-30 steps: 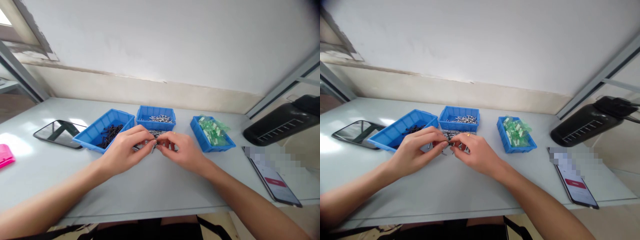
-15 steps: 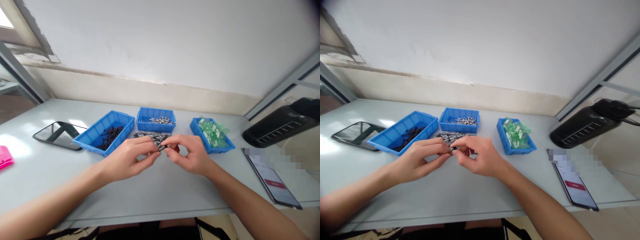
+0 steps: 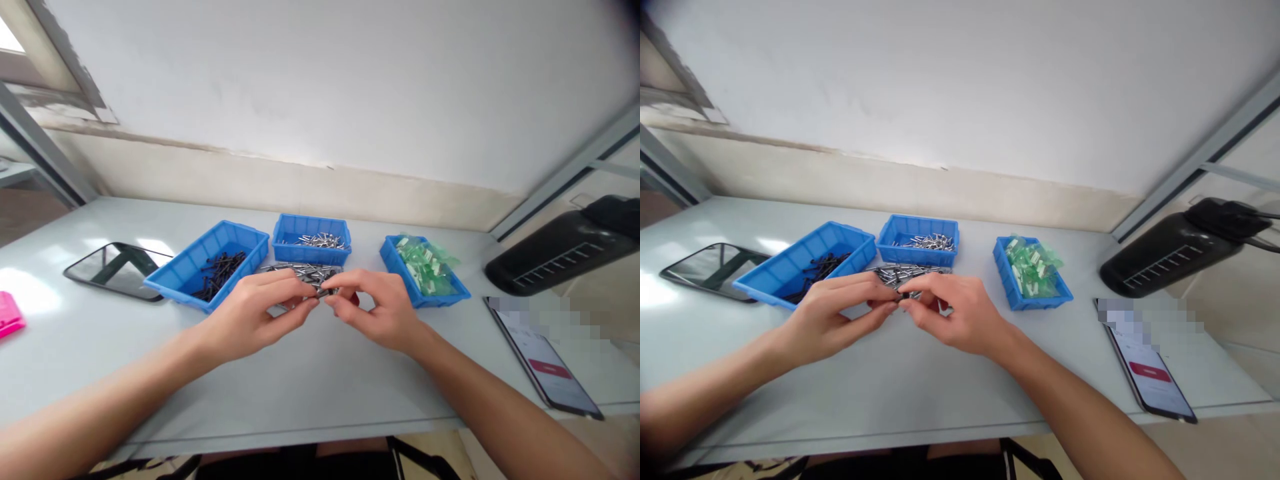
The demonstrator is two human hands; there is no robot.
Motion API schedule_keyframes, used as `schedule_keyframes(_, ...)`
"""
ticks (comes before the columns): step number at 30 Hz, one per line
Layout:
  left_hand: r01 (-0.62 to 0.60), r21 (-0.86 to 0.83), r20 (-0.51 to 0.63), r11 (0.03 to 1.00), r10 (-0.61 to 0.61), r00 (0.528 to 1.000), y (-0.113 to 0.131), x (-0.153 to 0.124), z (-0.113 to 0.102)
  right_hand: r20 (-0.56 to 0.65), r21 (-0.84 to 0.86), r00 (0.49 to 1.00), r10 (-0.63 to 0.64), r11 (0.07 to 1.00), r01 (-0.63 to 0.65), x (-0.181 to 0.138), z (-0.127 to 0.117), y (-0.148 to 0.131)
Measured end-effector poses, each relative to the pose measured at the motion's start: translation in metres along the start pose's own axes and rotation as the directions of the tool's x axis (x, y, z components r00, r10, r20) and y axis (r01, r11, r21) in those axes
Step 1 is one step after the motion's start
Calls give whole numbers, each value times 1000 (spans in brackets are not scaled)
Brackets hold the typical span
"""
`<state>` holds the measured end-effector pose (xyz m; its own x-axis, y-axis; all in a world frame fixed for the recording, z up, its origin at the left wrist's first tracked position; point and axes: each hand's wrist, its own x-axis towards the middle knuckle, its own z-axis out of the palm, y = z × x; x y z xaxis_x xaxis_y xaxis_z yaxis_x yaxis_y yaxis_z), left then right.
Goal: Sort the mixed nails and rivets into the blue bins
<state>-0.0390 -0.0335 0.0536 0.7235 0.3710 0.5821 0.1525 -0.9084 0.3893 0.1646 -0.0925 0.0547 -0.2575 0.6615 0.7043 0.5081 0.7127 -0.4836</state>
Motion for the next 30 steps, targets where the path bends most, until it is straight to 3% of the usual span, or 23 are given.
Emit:
schedule_keyframes(5,-33,110,-147,993,49,988,1,0,-1,69,-16,992,106,994,-105,1,-1,3)
schedule_keyframes(10,-74,220,-96,973,97,991,-2,-2,0,214,-59,969,125,992,-115,1,2,3)
schedule_keyframes(16,-80,229,-77,970,100,992,-2,-2,2,343,-73,932,120,992,-101,-1,5,3)
schedule_keyframes(24,21,174,-79,985,-8,997,0,-1,0,329,-105,934,139,988,-111,0,3,3)
schedule_keyframes(30,54,117,-71,992,-46,996,1,0,-1,204,-120,971,125,987,-102,0,0,7)
